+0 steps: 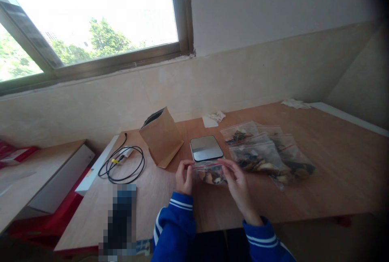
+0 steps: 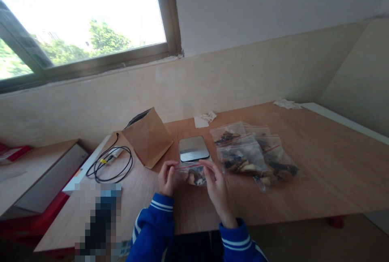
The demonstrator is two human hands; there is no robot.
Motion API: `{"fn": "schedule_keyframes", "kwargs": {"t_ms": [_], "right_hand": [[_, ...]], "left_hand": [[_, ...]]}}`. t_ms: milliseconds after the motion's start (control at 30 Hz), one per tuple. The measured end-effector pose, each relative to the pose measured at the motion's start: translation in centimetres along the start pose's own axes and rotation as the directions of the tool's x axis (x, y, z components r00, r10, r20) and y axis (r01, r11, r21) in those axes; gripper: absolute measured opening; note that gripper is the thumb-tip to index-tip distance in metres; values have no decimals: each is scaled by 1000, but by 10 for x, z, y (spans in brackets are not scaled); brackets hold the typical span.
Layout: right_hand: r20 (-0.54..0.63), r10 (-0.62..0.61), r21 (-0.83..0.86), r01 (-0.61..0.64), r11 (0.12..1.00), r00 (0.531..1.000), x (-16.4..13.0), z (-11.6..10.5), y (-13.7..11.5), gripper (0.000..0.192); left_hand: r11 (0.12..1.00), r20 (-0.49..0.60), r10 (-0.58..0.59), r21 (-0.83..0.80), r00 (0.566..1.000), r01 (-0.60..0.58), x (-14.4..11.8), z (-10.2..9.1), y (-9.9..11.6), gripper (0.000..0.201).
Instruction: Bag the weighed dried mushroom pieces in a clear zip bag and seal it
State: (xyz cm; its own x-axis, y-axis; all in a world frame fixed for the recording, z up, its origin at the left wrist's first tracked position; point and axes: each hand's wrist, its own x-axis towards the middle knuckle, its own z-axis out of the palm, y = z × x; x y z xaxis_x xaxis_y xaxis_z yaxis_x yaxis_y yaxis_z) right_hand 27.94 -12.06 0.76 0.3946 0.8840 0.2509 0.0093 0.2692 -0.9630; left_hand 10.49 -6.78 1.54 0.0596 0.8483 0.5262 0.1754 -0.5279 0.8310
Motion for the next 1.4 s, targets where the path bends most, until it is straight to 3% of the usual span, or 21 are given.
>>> {"fn": "schedule_keyframes", "kwargs": {"t_ms": [333, 633, 800, 1100, 1400], "right_hand": [[-65, 22, 32, -20, 999, 998, 1, -7, 2, 34], [-141, 80, 97, -66, 993, 987, -3, -5, -2, 34], [-174, 128, 145, -104, 984, 976, -4, -8, -1, 34], [-232, 147, 179, -106, 978, 962, -3, -10, -9, 29], [-219, 152, 261, -93, 961, 964, -5, -8, -12, 23]], "left_hand": [[994, 95, 28, 106, 995, -39, -1, 1, -2, 18], [991, 11, 9, 137, 1000, -10, -9, 3, -7, 17], [990, 101, 52, 128, 994, -65, -7, 2, -5, 17], [987, 166, 32, 150, 986, -58, -8, 0, -3, 18], [988, 126, 4, 153, 992, -23, -9, -4, 1, 33]]}}
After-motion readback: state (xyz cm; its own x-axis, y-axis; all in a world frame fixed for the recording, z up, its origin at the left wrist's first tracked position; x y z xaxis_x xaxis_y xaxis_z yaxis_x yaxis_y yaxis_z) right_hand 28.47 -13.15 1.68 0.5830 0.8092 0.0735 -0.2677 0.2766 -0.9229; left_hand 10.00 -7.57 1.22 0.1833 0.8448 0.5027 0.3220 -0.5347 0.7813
